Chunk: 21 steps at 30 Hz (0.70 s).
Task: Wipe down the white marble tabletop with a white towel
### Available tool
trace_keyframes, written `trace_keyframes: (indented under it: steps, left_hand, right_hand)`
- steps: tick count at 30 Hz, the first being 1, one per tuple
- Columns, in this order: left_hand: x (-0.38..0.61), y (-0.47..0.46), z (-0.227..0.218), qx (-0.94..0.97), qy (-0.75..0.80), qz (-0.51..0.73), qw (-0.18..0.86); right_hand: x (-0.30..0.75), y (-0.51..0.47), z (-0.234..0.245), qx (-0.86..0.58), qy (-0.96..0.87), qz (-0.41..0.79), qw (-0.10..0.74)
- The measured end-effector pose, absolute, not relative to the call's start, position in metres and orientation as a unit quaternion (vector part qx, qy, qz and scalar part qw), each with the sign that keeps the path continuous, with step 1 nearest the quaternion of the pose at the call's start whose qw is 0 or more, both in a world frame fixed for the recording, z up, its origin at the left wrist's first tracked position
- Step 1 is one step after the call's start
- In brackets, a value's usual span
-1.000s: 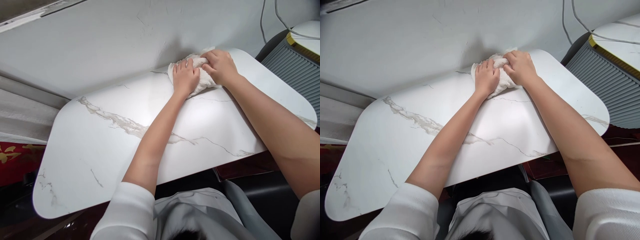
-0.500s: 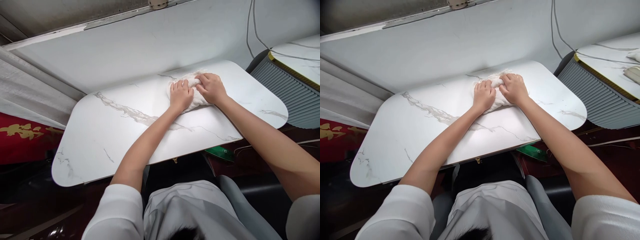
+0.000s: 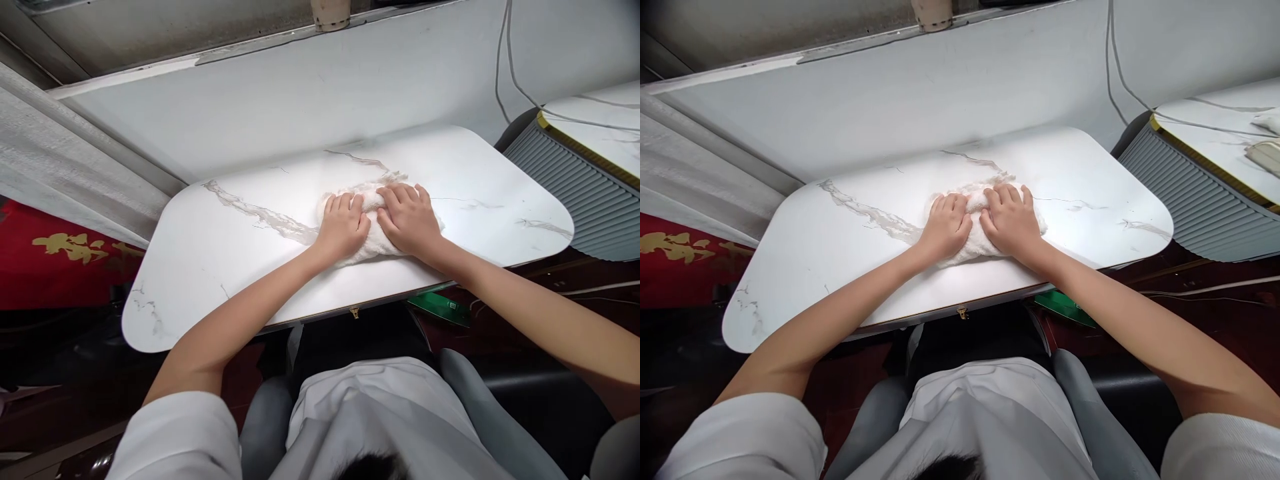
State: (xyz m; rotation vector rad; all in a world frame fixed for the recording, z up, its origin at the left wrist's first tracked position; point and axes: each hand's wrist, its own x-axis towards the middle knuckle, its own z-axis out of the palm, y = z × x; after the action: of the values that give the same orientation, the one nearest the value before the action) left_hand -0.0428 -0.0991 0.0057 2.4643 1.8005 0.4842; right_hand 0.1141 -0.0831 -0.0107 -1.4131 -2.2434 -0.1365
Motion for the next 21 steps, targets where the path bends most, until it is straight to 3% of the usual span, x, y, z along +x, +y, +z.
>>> trace_keyframes:
  steps: [13, 21]
  left_hand:
    - [-0.064, -0.154, 0.014, 0.784, 0.605, 0.134, 0.026]
    - [-0.061, -0.093, 0.005, 0.723, 0.656, 0.208, 0.062]
  right_hand:
    - [0.092, -0.13, -0.004, -0.477, -0.851, -0.036, 0.215]
    - [0.077, -0.071, -0.003, -0.498, -0.842, -0.023, 0.207]
